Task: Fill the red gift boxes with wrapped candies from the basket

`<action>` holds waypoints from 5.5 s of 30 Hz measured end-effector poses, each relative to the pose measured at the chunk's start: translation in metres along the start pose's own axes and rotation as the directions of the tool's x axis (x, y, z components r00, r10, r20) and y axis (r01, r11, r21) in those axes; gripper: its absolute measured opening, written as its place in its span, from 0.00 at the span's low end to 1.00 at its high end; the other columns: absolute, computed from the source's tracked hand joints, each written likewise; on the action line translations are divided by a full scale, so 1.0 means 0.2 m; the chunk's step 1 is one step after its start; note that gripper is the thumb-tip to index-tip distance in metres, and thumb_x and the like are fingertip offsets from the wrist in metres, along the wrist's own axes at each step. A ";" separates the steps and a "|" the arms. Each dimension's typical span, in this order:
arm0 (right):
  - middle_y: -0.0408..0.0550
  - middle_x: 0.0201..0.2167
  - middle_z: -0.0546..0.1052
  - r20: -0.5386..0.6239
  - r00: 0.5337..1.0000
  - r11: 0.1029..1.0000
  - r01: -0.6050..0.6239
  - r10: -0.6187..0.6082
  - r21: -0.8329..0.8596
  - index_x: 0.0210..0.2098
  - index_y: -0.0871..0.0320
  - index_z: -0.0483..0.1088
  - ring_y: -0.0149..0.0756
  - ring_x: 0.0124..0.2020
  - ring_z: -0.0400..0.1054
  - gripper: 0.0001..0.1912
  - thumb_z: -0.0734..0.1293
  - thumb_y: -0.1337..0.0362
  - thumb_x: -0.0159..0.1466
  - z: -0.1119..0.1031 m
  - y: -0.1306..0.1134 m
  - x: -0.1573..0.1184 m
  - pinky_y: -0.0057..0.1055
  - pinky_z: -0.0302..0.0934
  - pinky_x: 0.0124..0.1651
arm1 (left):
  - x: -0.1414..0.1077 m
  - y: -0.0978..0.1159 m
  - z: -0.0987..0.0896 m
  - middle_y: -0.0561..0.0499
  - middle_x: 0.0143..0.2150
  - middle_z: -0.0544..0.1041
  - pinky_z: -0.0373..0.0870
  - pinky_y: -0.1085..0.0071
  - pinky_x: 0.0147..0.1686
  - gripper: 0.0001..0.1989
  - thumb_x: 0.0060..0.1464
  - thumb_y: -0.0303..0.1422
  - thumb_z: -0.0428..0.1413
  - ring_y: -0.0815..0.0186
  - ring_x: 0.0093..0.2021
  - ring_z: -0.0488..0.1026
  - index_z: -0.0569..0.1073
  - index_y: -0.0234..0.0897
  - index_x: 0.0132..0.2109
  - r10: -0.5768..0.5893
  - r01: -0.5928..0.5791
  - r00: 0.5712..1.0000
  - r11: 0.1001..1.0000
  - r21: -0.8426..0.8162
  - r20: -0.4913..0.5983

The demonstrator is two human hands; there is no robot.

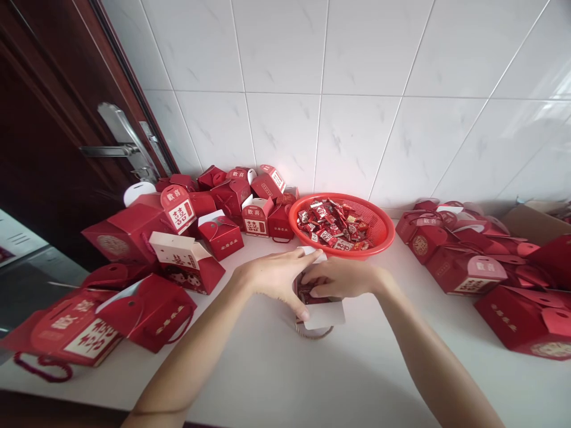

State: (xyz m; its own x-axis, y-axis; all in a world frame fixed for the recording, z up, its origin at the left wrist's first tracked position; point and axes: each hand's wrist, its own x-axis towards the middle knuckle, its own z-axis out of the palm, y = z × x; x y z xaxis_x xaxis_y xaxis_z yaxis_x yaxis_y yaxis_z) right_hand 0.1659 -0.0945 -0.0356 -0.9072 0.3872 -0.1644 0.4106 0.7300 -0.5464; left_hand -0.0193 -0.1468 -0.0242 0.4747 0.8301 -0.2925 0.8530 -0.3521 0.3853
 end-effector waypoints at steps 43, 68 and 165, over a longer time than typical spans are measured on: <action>0.46 0.37 0.76 -0.162 0.961 0.965 -0.242 0.224 -0.100 0.37 0.55 0.73 0.38 0.38 0.69 0.04 0.67 0.65 0.61 -0.11 -0.01 -0.25 0.28 0.57 0.33 | -0.10 0.06 -0.06 0.48 0.48 0.78 0.66 0.67 0.45 0.19 0.64 0.45 0.49 0.56 0.49 0.75 0.73 0.43 0.54 0.006 0.007 0.988 0.997 0.080 -0.155; 0.44 0.28 0.71 -0.301 0.872 0.823 -0.472 0.385 -0.315 0.29 0.55 0.62 0.36 0.28 0.66 0.17 0.67 0.50 0.63 -0.05 -0.01 -0.14 0.30 0.46 0.27 | -0.04 0.05 -0.04 0.49 0.36 0.74 0.61 0.68 0.34 0.25 0.65 0.51 0.44 0.62 0.37 0.71 0.77 0.39 0.35 -0.010 0.016 0.997 0.997 0.078 -0.077; 0.46 0.28 0.76 -0.270 0.957 0.840 0.059 0.106 0.539 0.32 0.60 0.74 0.33 0.31 0.68 0.10 0.68 0.58 0.63 -0.13 0.04 -0.23 0.30 0.61 0.34 | -0.05 0.12 -0.03 0.44 0.61 0.72 0.71 0.60 0.53 0.23 0.63 0.38 0.56 0.56 0.56 0.73 0.66 0.43 0.63 0.032 -0.273 0.952 0.536 -0.799 -0.304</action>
State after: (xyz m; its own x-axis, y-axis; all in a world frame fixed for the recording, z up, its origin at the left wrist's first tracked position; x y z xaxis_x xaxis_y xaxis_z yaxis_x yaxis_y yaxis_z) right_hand 0.2133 -0.0920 -0.0103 -0.8001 0.5999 0.0060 0.2422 0.3322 -0.9116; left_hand -0.0057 -0.1611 -0.0076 0.4136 0.9104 0.0002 0.1543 -0.0703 0.9855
